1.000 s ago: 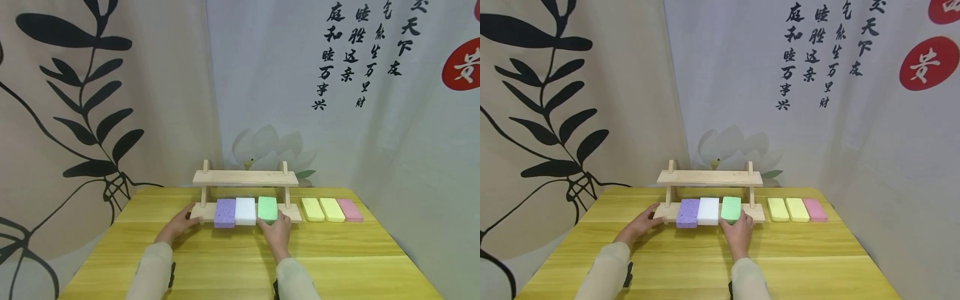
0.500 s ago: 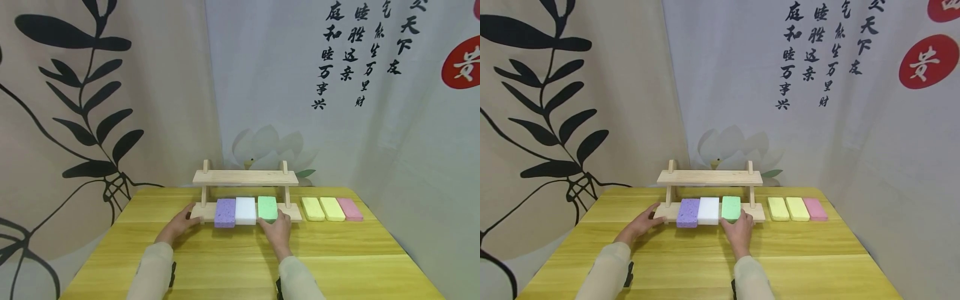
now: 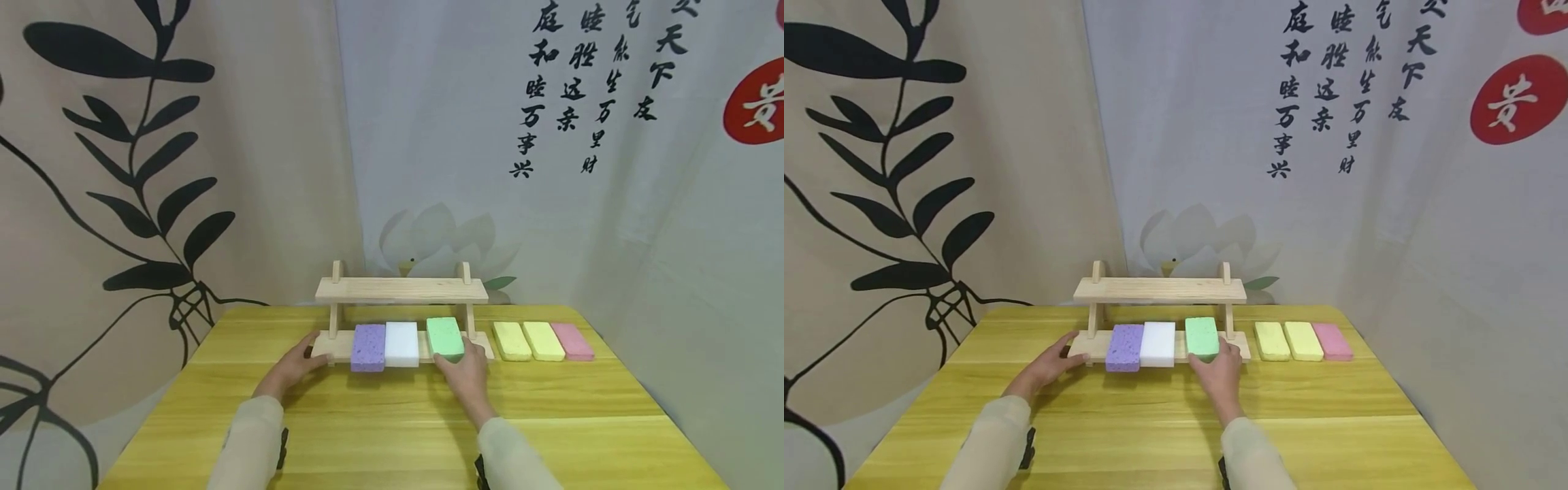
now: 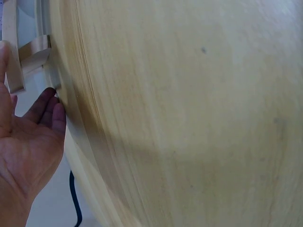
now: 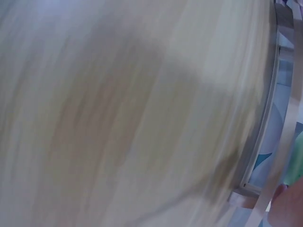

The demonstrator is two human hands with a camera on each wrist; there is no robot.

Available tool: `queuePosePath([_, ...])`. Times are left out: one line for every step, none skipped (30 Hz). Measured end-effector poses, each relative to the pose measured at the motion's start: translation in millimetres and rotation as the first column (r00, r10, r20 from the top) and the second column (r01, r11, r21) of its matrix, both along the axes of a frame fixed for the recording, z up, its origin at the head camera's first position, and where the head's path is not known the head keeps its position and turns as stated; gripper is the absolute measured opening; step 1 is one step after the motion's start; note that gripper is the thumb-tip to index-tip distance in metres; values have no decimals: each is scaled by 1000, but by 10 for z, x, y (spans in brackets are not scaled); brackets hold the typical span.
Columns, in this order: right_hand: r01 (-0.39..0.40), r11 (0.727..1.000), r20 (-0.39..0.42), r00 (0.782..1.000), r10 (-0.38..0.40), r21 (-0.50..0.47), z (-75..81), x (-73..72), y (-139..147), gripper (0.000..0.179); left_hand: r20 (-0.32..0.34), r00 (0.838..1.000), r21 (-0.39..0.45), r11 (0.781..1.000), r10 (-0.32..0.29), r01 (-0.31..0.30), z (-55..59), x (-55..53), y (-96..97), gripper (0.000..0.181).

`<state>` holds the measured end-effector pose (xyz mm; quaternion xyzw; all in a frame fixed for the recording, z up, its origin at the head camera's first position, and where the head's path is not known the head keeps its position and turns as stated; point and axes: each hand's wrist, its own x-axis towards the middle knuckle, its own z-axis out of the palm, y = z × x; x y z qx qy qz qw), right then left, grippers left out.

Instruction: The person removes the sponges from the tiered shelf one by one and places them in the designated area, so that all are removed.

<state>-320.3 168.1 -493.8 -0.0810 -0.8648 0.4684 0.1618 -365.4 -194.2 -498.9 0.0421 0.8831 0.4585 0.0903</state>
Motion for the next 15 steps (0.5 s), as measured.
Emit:
queuePosePath([-3, 1000, -6, 1000, 3, 4, 5, -3, 22, 83, 1, 1000, -3, 1000, 3, -3, 5, -4, 6, 90])
queuePosePath([-7, 1000, -13, 1000, 7, 9, 8, -5, 46, 83, 1, 1000, -7, 1000, 6, -6, 6, -9, 7, 90])
queuePosePath([-13, 1000, -14, 1000, 13, 8, 11, -5, 69, 82, -1, 1000, -9, 1000, 6, -6, 9, -12, 10, 89])
queuePosePath([-19, 1000, -16, 1000, 20, 8, 13, -4, 94, 81, 0, 1000, -9, 1000, 6, -6, 8, -17, 11, 89])
queuePosePath([-25, 1000, -16, 1000, 25, 8, 15, 0, 119, 81, -1, 1000, -11, 1000, 4, -4, 13, -16, 15, 88])
queuePosePath([-32, 999, -20, 999, 32, 12, 17, 6, 144, 81, 0, 1000, -9, 1000, 4, -4, 15, -16, 18, 89])
queuePosePath([-38, 999, -13, 999, 39, 18, 21, 14, 170, 81, 3, 1000, -3, 1000, 4, -4, 16, -16, 17, 89])
queuePosePath([-45, 999, -10, 999, 45, 22, 26, 24, 195, 81, 0, 1000, -4, 1000, -2, 2, 18, -15, 20, 89])
queuePosePath([-49, 998, -6, 999, 49, 26, 33, 39, 220, 81, -3, 1000, -6, 1000, -8, 8, 19, -15, 23, 89])
queuePosePath([-55, 998, -4, 998, 55, 31, 40, 52, 244, 81, 0, 1000, -4, 1000, -9, 9, 19, -13, 24, 89])
queuePosePath([-60, 998, -2, 998, 60, 36, 47, 65, 268, 81, 3, 1000, -3, 1000, -7, 7, 19, -12, 24, 90])
queuePosePath([-65, 997, -3, 998, 65, 38, 53, 79, 293, 80, 7, 1000, -4, 1000, -3, 3, 16, -13, 21, 90])
queuePosePath([-68, 997, 1, 998, 68, 40, 57, 89, 317, 80, 5, 1000, -10, 1000, -5, 5, 11, -13, 14, 90])
queuePosePath([-72, 997, -1, 997, 72, 43, 62, 100, 341, 80, 5, 1000, -14, 1000, -4, 4, 8, -13, 8, 90])
queuePosePath([-76, 996, -2, 997, 77, 44, 65, 109, 366, 81, 8, 1000, -15, 1000, 2, -2, 6, -12, 0, 90])
